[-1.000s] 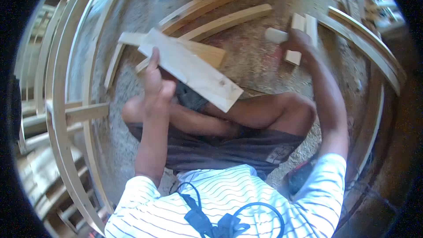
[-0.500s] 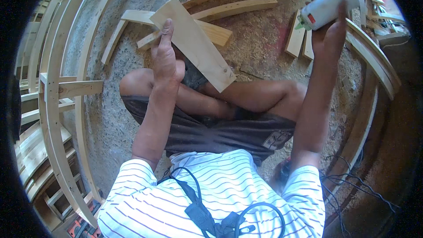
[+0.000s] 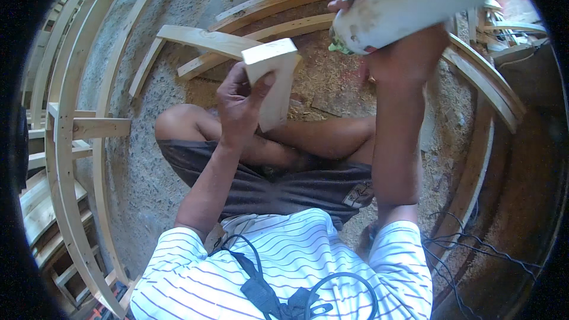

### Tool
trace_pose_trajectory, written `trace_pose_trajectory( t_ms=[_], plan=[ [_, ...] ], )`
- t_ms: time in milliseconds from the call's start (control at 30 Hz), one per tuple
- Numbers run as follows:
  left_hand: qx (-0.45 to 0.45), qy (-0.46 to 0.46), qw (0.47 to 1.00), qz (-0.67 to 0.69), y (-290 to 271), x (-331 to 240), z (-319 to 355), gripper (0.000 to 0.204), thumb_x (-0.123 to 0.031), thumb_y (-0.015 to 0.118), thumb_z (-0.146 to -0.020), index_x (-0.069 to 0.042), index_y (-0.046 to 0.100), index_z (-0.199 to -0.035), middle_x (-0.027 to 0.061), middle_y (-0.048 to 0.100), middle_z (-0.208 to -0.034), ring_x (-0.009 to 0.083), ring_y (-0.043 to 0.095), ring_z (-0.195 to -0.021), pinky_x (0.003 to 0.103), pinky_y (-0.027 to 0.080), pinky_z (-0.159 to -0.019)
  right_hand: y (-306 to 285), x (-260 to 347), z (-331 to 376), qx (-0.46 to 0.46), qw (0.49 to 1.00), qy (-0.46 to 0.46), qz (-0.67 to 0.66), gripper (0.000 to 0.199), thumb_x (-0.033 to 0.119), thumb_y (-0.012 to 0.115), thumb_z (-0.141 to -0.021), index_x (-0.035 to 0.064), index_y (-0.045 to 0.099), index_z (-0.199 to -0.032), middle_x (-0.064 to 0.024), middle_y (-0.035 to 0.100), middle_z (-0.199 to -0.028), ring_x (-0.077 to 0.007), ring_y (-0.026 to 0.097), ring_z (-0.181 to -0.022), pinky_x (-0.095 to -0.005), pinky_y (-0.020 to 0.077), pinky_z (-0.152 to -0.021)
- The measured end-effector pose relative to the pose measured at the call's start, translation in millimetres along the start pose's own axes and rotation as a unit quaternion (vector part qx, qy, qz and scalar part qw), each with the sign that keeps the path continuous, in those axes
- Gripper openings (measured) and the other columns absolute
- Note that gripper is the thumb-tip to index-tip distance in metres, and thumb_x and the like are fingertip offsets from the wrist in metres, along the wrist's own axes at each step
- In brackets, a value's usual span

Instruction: Assembling wooden frame pieces by applying glue, pre-drilling holes, and hammering in nails while sitting on the workshop floor.

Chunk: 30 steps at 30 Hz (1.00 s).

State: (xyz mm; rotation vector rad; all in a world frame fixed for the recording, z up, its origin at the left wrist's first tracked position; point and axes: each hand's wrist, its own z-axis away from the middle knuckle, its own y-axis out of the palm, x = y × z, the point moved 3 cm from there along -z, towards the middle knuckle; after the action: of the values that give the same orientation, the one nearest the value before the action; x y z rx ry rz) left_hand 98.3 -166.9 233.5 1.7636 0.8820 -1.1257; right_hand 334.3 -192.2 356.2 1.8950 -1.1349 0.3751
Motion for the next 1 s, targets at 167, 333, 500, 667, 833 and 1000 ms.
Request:
trace_pose_trajectory(
  t_ms=[167,333,500,667,833,1000],
  plan=[
    [-0.1,-0.016,0.994,0.045,-10.8,2.7,-23.5,0.036,-0.021,0.071,-0.097,0.001,0.063,-0.124,0.0069,0.069,-0.114,0.0142,0.065,-0.102,0.03,0.052,-0.092,-98.1,9.7,28.9,-0.205,0.928,0.294,0.106,0.078,0.067,0.031,-0.101,-0.0022,0.053,-0.129,-0.0138,0.066,-0.094,-0.0296,0.066,-0.081,-0.0447,0.0575,-0.076],
    [-0.271,-0.119,0.901,0.317,31.2,37.2,-77.5,0.042,-0.025,0.06,-0.103,0.002,0.05,-0.133,0.0171,0.061,-0.124,0.0245,0.062,-0.113,0.041,0.053,-0.096,-172.5,88.6,112.1,-0.392,0.886,0.196,0.15,0.083,0.077,0.03,-0.097,0.0016,0.058,-0.12,-0.0126,0.067,-0.09,-0.0279,0.068,-0.076,-0.0441,0.0582,-0.071],
    [-0.252,-0.364,0.831,0.336,160.3,146.2,-151.3,0.051,-0.02,0.061,-0.098,-0.006,0.042,-0.143,0.0158,0.053,-0.137,0.0345,0.054,-0.125,0.057,0.051,-0.101,-203.6,159.7,200.6,-0.486,0.838,0.137,0.206,0.079,0.075,0.029,-0.098,0.0041,0.058,-0.115,-0.0114,0.066,-0.084,-0.0267,0.066,-0.071,-0.0422,0.0563,-0.066],
    [0.017,-0.33,0.903,0.276,246.7,262.5,-150.9,0.062,-0.024,0.069,-0.094,-0.001,0.038,-0.143,0.0185,0.049,-0.14,0.0354,0.053,-0.126,0.053,0.053,-0.1,-214.1,175.7,273.2,-0.542,0.786,0.176,0.24,0.079,0.076,0.025,-0.098,0.0059,0.059,-0.114,-0.0097,0.063,-0.078,-0.0236,0.064,-0.066,-0.0377,0.0547,-0.063],
    [0.188,-0.22,0.863,-0.414,290.2,339.9,-86.9,0.103,-0.042,0.085,-0.076,-0.003,0.027,-0.151,0.0314,0.043,-0.144,0.0411,0.054,-0.126,0.051,0.046,-0.107,-233.4,170.3,313.5,-0.592,0.757,0.174,0.212,0.08,0.076,0.024,-0.098,0.0058,0.058,-0.114,-0.0098,0.063,-0.077,-0.0236,0.064,-0.065,-0.0372,0.0549,-0.062],
    [0.262,-0.144,0.805,-0.512,302.7,351.7,-75.9,0.13,-0.038,0.087,-0.073,-0.001,-0.002,-0.16,0.0391,0.03,-0.152,0.0442,0.047,-0.136,0.054,0.046,-0.107,-232.1,160.9,320.7,-0.581,0.773,0.178,0.185,0.08,0.076,0.026,-0.098,0.0047,0.057,-0.114,-0.0109,0.064,-0.078,-0.0242,0.065,-0.067,-0.0376,0.0551,-0.062]
  ],
)
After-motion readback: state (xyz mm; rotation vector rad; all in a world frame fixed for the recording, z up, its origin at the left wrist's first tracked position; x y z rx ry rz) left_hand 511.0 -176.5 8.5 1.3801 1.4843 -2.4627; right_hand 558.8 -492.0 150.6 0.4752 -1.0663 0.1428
